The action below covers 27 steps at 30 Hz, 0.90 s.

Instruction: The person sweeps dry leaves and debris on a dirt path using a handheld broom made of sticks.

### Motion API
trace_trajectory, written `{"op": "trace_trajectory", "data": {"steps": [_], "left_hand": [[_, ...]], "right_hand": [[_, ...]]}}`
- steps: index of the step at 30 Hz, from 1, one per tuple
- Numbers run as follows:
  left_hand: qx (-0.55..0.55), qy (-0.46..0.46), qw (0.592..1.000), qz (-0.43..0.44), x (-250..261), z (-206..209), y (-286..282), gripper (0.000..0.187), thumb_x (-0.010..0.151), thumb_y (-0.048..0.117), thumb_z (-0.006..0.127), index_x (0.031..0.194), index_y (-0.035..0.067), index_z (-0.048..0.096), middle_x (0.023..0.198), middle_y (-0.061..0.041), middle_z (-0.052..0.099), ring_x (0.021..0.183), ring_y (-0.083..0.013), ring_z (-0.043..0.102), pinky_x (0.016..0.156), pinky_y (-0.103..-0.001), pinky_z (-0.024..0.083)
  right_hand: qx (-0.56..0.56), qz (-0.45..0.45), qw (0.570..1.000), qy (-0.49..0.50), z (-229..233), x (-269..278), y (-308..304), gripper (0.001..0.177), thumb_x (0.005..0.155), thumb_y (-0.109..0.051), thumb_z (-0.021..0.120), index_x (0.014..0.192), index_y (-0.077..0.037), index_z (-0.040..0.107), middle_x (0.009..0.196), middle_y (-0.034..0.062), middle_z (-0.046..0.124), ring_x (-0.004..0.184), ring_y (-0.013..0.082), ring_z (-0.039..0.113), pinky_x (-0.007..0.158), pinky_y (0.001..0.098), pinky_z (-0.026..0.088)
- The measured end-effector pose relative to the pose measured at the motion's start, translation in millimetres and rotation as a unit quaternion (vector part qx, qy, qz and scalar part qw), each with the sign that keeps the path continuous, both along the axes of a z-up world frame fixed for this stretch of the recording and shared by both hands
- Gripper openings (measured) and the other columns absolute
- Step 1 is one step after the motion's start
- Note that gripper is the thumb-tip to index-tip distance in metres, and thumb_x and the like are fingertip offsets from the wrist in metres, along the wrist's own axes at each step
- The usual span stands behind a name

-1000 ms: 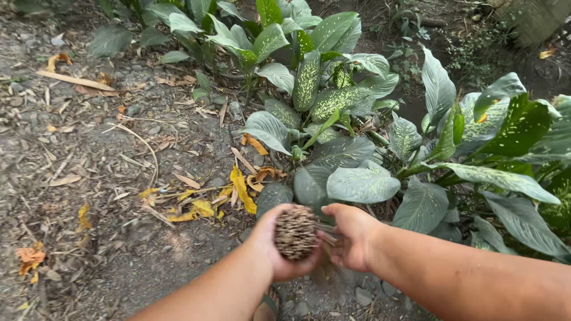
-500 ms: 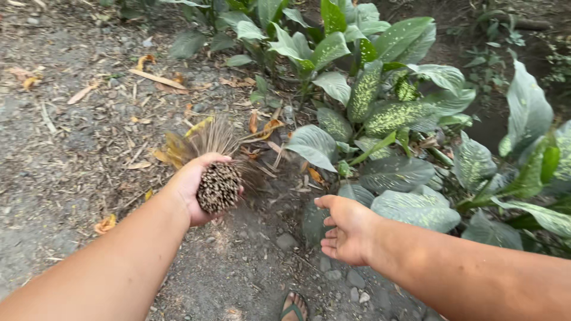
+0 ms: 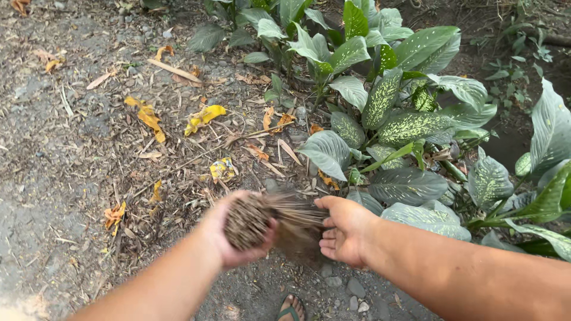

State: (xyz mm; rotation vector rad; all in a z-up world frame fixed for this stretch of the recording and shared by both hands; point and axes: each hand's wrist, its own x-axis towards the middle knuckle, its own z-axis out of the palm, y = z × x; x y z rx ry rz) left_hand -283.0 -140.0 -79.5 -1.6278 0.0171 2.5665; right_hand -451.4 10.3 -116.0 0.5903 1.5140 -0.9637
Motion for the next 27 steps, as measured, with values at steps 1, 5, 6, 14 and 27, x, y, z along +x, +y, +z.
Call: {"op": "trace_trajectory", "data": {"steps": [1, 5, 6, 14, 27], "left_hand": [[-0.006, -0.043, 0.999, 0.032, 4.3, -1.3, -15.1, 0.041, 0.087, 0.039, 0.062, 0.104, 0.001, 0.063, 0.082, -0.014, 0.064, 0.065, -0.0257, 0.065, 0.052, -0.032, 0.057], [-0.117, -0.043, 0.99, 0.072, 27.9, 11.9, -87.5, 0.033, 0.09, 0.038, 0.056, 0.105, 0.009, 0.062, 0.082, -0.012, 0.064, 0.064, -0.0221, 0.065, 0.051, -0.029, 0.056], [-0.117, -0.044, 0.989, 0.075, 26.8, 15.1, -98.5, 0.033, 0.09, 0.038, 0.056, 0.105, 0.009, 0.062, 0.082, -0.012, 0.064, 0.064, -0.0221, 0.065, 0.051, -0.029, 0.056], [-0.287, -0.046, 0.948, -0.133, 14.4, 27.1, -63.5, 0.023, 0.078, 0.03, 0.073, 0.09, 0.011, 0.068, 0.075, -0.008, 0.07, 0.063, -0.024, 0.066, 0.055, -0.039, 0.055], [-0.022, -0.01, 0.999, 0.045, 70.0, 4.0, -74.1, 0.034, 0.084, 0.042, 0.067, 0.09, 0.009, 0.067, 0.077, -0.011, 0.067, 0.064, -0.0257, 0.065, 0.05, -0.037, 0.053]], "right_hand": [[0.002, 0.002, 1.0, 0.001, 0.9, -1.5, 0.9, 0.092, 0.092, -0.046, 0.065, 0.161, -0.002, 0.023, 0.168, 0.0263, 0.024, 0.155, 0.0353, 0.029, 0.125, 0.0427, 0.025], [0.003, 0.016, 1.0, 0.005, 3.5, -5.5, -6.0, 0.09, 0.092, -0.046, 0.064, 0.161, -0.002, 0.025, 0.168, 0.0245, 0.023, 0.155, 0.0348, 0.029, 0.125, 0.0422, 0.026], [-0.001, 0.021, 1.0, 0.005, 2.8, -4.4, -8.2, 0.09, 0.092, -0.046, 0.064, 0.16, -0.002, 0.026, 0.168, 0.0247, 0.024, 0.155, 0.035, 0.03, 0.125, 0.0418, 0.026], [-0.01, 0.061, 0.998, 0.002, 0.8, 4.0, -31.0, 0.09, 0.092, -0.045, 0.065, 0.16, -0.002, 0.026, 0.169, 0.0241, 0.023, 0.155, 0.0349, 0.028, 0.125, 0.0428, 0.026], [-0.018, 0.076, 0.997, 0.005, 6.7, 19.2, -82.5, 0.086, 0.092, -0.044, 0.066, 0.158, -0.001, 0.032, 0.167, 0.023, 0.029, 0.155, 0.0338, 0.03, 0.124, 0.0429, 0.028]]}}
